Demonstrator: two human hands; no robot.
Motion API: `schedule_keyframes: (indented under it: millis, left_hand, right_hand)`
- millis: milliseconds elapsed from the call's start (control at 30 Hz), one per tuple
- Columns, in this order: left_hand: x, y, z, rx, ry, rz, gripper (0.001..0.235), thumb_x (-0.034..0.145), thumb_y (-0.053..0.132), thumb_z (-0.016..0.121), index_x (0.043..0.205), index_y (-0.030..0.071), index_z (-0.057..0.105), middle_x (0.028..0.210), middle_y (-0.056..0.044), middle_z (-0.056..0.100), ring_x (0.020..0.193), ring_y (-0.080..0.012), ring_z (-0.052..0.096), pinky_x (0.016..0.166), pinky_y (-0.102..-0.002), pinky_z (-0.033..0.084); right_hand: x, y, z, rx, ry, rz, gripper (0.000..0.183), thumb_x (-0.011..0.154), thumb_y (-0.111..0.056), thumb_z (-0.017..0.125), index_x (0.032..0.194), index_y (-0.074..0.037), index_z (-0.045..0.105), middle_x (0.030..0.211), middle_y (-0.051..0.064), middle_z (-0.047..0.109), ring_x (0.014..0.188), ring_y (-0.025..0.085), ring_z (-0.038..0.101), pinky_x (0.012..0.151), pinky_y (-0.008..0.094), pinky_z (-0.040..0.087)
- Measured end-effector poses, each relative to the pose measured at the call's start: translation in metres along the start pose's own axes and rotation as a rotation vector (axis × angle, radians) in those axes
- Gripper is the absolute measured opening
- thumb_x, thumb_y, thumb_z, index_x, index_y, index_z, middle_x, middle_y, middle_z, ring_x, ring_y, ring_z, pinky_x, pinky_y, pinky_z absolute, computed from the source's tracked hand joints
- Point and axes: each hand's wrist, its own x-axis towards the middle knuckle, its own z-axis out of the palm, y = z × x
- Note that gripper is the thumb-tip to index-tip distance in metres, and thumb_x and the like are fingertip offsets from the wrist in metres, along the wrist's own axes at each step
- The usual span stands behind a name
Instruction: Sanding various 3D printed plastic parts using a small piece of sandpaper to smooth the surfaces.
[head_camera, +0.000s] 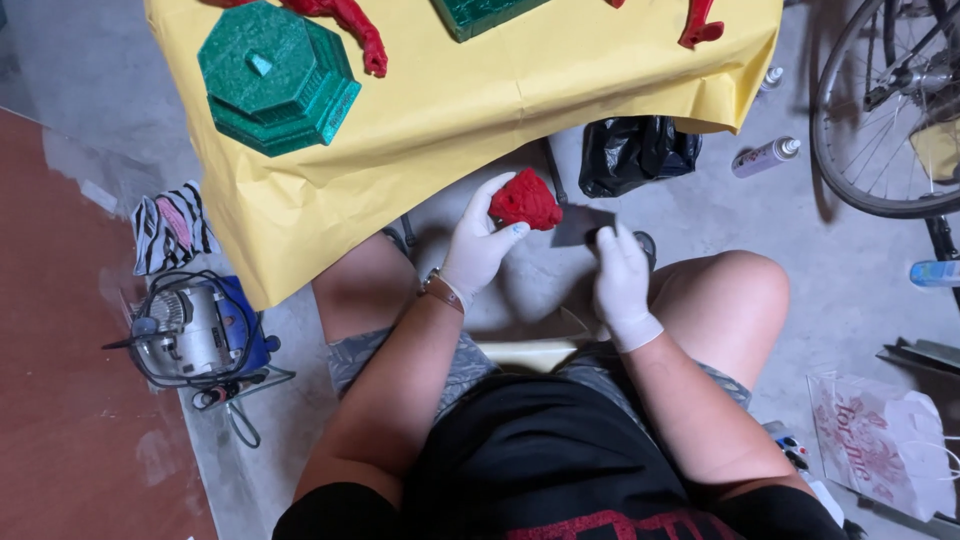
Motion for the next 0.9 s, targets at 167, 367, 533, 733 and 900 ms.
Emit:
schedule_keyframes:
  millis: [167,367,533,733,900]
  left_hand:
    - [0.001,-0.008,-0.001,-0.172,-0.106,0.001,0.071,0.093,-0.003,0.073,0.155,0.011,0.041,0.151,-0.013,0.049,0.136,-0.0234,0.049,0.109,-0.039,0.051]
    - [-0.007,0.019,0.011,-0.434,-0.206,-0.110,0.070,0.099,0.008,0.066,0.159,0.012,0.031,0.151,-0.013,0.043,0.124,-0.0266,0.055,0.095,-0.038,0.058]
    - [-0.008,0.023,0.007,-0.483,-0.253,-0.185,0.064,0.103,0.015,0.059,0.159,0.014,0.028,0.152,-0.014,0.037,0.117,-0.0290,0.053,0.088,-0.038,0.056]
    - [-0.009,0.023,0.008,-0.564,-0.220,-0.204,0.056,0.108,0.015,0.051,0.160,0.014,0.029,0.162,-0.017,0.029,0.144,-0.0385,0.036,0.113,-0.057,0.039]
    - [-0.009,0.039,0.012,-0.661,-0.198,-0.257,0.055,0.108,0.016,0.050,0.158,0.014,0.030,0.150,-0.017,0.041,0.128,-0.0337,0.049,0.105,-0.051,0.046]
  right_hand:
    - [0.009,-0.070,0.013,0.436,0.103,0.134,0.021,0.109,-0.014,0.054,0.122,-0.001,0.063,0.110,0.009,0.068,0.105,0.019,0.066,0.108,0.047,0.052]
    - [0.014,-0.063,0.009,0.525,0.065,0.146,0.019,0.110,-0.013,0.049,0.116,-0.001,0.063,0.108,0.008,0.070,0.101,0.020,0.070,0.106,0.049,0.053]
    - [0.016,-0.070,0.011,0.591,0.099,0.196,0.014,0.108,-0.013,0.052,0.108,-0.006,0.065,0.098,0.003,0.070,0.094,0.020,0.072,0.105,0.049,0.054]
    - [0.015,-0.093,0.013,0.579,0.098,0.191,0.015,0.108,-0.013,0.052,0.107,-0.005,0.065,0.098,0.005,0.070,0.094,0.021,0.071,0.107,0.052,0.052]
    - [0.017,-0.076,0.011,0.566,0.104,0.214,0.015,0.108,-0.014,0.052,0.109,-0.007,0.066,0.102,0.004,0.072,0.095,0.021,0.073,0.103,0.047,0.055]
